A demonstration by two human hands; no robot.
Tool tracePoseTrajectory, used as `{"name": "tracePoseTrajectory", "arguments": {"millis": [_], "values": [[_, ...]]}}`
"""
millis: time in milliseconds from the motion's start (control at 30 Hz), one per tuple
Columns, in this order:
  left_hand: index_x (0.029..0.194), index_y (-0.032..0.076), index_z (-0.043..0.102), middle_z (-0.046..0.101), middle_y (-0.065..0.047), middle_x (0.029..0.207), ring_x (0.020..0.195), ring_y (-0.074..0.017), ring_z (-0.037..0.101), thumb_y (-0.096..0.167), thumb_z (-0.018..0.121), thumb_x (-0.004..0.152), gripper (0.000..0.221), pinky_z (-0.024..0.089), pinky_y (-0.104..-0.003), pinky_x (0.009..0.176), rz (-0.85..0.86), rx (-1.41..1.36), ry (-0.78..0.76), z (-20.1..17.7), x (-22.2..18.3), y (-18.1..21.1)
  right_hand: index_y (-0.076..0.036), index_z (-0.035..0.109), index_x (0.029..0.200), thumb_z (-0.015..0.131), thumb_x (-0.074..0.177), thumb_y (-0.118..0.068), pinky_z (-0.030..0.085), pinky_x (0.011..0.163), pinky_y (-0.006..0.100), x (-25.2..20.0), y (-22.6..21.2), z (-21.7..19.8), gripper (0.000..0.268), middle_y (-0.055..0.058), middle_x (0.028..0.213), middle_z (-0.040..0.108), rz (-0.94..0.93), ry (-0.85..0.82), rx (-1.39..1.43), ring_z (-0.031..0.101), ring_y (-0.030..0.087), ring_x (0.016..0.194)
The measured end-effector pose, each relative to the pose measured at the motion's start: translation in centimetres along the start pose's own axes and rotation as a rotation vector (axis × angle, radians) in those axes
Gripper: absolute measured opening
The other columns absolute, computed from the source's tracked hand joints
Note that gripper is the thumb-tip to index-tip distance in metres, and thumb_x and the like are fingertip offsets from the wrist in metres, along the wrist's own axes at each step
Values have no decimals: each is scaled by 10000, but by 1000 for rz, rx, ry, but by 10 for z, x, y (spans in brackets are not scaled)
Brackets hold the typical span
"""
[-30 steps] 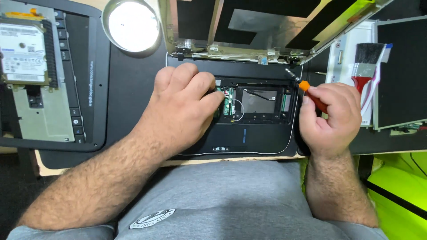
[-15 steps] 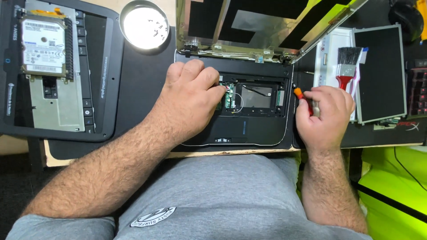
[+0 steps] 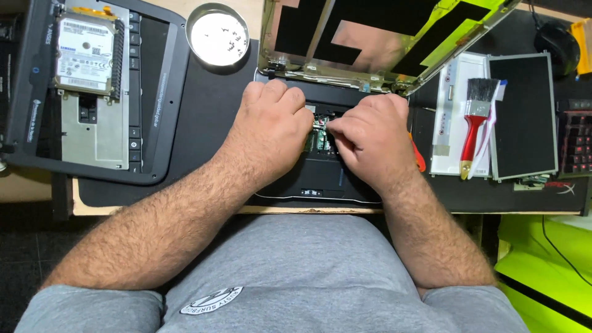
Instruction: Repairing internal laptop components by connecting wires and using a screwdriver.
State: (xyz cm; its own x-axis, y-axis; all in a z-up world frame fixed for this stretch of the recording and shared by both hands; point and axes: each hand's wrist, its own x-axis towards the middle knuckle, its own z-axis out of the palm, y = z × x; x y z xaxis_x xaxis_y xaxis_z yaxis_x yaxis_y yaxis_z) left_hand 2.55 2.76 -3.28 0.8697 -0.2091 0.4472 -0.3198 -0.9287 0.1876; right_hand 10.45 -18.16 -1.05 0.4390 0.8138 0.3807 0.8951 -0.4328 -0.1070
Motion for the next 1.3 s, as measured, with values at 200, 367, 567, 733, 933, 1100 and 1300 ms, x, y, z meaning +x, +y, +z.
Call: {"name": "tracePoseTrajectory", "arguments": {"millis": [200,367,567,733,933,1100,1300], "values": [[784,101,688,525,-48,768,767,-214,571,77,640,952,176,412,-375,678,19,41,-127,-8,14,6,-260,703,893,714,907,-247,431,915,412,-3,6,8,22,-92,897,614,-44,40,-33,604,170,986],[787,101,729,596,-56,747,742,-220,623,78,647,937,173,443,-375,664,44,93,-245,-20,32,11,-269,694,880,682,922,-240,416,901,393,-6,10,16,52,-106,876,584,-60,78,-48,596,138,981],[851,92,755,659,-92,762,756,-252,689,96,621,944,162,507,-395,656,1,96,-397,-11,45,16,-261,712,843,728,882,-265,421,941,410,-12,11,22,43,-97,877,585,-36,50,-72,602,124,1015],[901,107,760,686,-83,748,717,-229,713,133,588,976,189,540,-372,614,-28,104,-549,-13,50,17,-263,694,812,747,845,-247,421,937,404,-10,9,19,65,-98,868,578,-40,74,-44,602,128,1010],[883,73,744,686,-87,720,699,-242,723,117,589,965,180,558,-370,606,29,130,-516,-15,45,14,-251,723,840,716,824,-220,416,970,406,-10,8,19,35,-89,859,607,-36,36,63,615,133,1018],[861,85,734,694,-76,722,716,-242,732,124,630,945,139,562,-365,627,54,116,-376,-12,33,6,-254,733,839,675,845,-185,435,925,390,-2,7,9,90,-100,821,610,-22,70,62,626,140,933],[898,82,767,705,-73,751,725,-233,722,107,680,931,96,564,-356,633,43,28,-468,-22,38,1,-256,731,838,684,826,-175,403,962,408,-5,5,15,94,-91,818,593,8,91,69,600,157,961]]}}
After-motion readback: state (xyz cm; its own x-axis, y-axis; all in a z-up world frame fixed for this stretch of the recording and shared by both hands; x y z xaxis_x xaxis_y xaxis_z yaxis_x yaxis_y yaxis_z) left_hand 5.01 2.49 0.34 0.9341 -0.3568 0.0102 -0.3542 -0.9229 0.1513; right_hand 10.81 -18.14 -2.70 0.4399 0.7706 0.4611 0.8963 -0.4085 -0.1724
